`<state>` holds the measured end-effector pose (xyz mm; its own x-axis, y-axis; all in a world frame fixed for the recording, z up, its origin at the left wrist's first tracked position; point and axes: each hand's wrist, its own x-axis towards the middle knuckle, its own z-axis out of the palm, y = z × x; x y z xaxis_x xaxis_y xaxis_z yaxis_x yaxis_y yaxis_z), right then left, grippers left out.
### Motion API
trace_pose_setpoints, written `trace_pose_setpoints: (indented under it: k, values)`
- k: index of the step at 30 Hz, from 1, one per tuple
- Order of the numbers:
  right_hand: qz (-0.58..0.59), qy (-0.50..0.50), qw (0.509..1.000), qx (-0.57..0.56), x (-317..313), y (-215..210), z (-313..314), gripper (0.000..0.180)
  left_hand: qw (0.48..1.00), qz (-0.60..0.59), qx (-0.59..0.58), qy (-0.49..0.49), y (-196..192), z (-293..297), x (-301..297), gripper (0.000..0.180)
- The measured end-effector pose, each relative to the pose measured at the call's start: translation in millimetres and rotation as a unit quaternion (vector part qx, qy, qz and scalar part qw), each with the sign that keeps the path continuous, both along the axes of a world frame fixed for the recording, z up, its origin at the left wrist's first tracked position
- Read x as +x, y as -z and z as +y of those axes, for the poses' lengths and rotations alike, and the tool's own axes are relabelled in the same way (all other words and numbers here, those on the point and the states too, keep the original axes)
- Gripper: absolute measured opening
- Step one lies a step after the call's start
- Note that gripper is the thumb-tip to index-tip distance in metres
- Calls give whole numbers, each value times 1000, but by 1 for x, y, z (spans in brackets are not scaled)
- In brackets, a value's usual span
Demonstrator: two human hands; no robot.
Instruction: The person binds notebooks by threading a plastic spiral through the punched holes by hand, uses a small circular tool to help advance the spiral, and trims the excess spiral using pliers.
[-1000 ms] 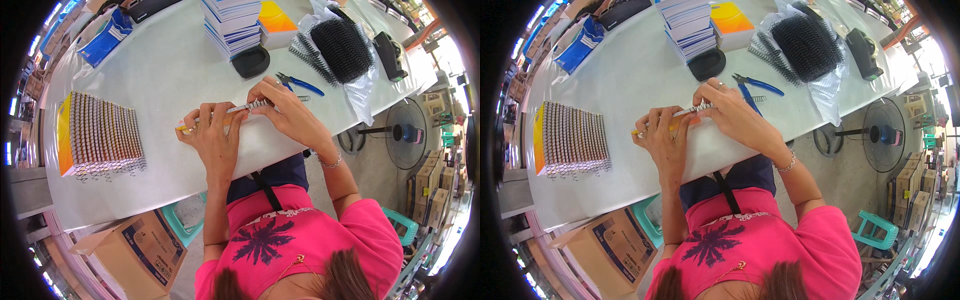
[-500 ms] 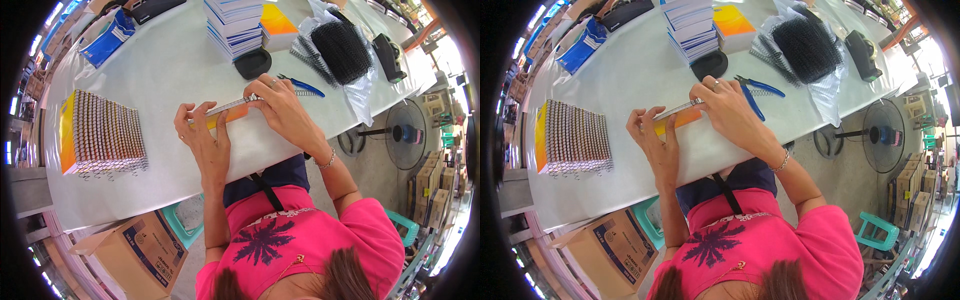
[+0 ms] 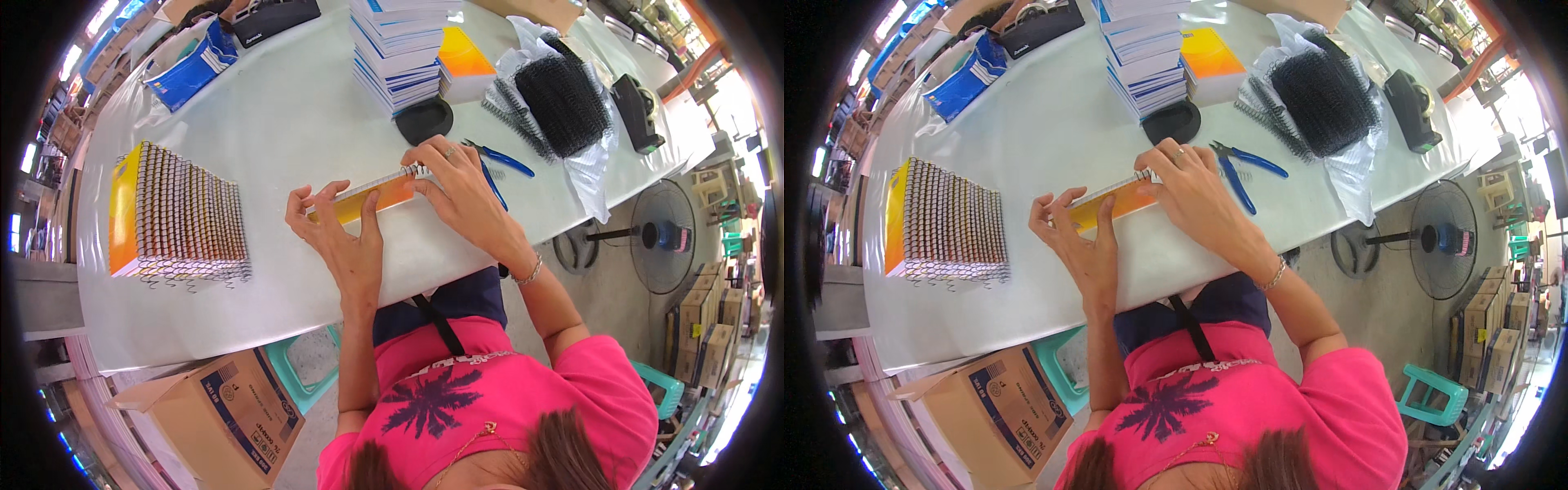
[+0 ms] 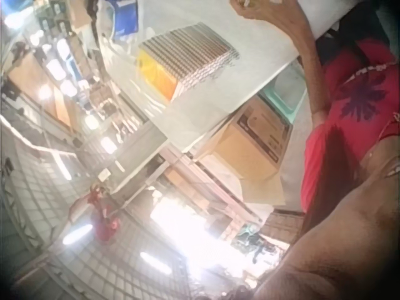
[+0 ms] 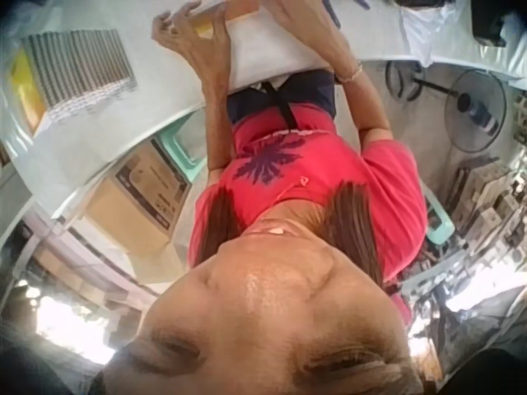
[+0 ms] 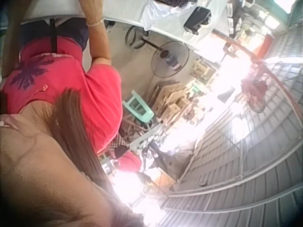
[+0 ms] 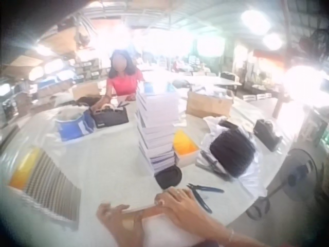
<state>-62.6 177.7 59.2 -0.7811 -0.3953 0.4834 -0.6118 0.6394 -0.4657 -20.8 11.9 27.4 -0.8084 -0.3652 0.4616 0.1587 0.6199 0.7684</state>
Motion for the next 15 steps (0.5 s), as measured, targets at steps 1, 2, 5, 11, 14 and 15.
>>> trace_pose_setpoints:
  k: [1,2,5,11,14,15]
  values:
    - [3,-2,1000,4,0,0,0,12,1000,-14,7,-1,2,-1,0,36]
    - [6,-3,1000,8,0,0,-1,13,1000,-28,14,-2,2,-1,0,39]
    - [23,-1,1000,14,-2,0,-1,14,997,-53,54,12,3,2,0,42]
    - [-13,-15,999,33,0,0,0,13,998,-38,34,25,2,3,0,45]
    - [-115,-60,990,59,3,-7,2,19,998,-37,35,34,4,1,0,48]
    - [-134,-86,985,64,0,-14,4,22,997,-47,44,53,3,-3,0,48]
